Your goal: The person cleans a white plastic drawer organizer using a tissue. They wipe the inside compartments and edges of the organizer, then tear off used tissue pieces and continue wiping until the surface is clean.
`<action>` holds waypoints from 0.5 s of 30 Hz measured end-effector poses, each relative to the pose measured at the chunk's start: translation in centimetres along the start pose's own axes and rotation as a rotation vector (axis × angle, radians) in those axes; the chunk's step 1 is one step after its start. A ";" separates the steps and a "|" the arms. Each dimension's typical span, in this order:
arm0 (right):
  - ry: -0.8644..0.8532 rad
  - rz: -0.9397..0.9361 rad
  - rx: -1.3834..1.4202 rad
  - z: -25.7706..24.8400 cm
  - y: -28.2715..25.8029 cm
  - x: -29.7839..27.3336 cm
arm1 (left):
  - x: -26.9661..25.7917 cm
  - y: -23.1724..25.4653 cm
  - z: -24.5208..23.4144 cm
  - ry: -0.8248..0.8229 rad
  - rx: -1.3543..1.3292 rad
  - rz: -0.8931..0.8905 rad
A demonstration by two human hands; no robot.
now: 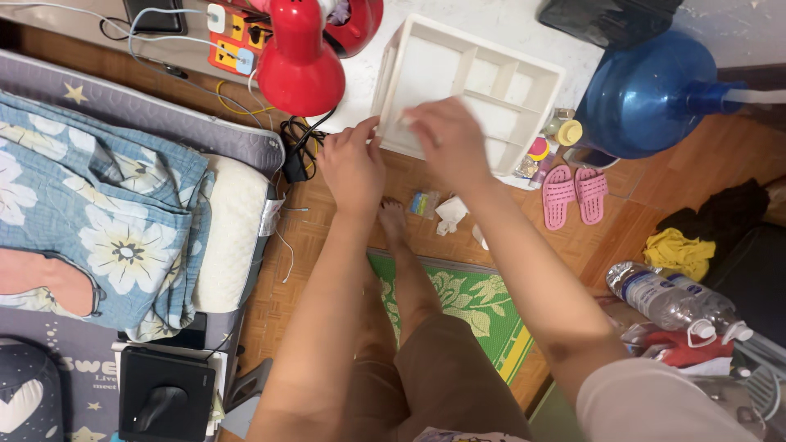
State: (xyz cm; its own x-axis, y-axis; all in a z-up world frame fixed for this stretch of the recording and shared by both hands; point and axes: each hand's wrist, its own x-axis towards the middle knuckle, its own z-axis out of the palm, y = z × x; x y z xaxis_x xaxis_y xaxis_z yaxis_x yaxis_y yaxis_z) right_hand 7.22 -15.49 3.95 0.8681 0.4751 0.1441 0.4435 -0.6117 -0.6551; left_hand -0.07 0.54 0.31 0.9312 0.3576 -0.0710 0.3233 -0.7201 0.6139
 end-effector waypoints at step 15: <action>0.080 0.096 -0.503 -3.2 8.4 3.0 | 0.2 0.2 -0.1 -0.007 0.013 0.013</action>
State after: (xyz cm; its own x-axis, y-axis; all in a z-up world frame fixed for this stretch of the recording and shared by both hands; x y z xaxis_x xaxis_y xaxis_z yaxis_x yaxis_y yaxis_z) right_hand 14.22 -21.21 1.22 0.9159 0.3638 0.1699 0.3961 -0.8880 -0.2337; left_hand 0.13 0.53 0.53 0.9364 0.3443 -0.0682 0.3133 -0.7323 0.6046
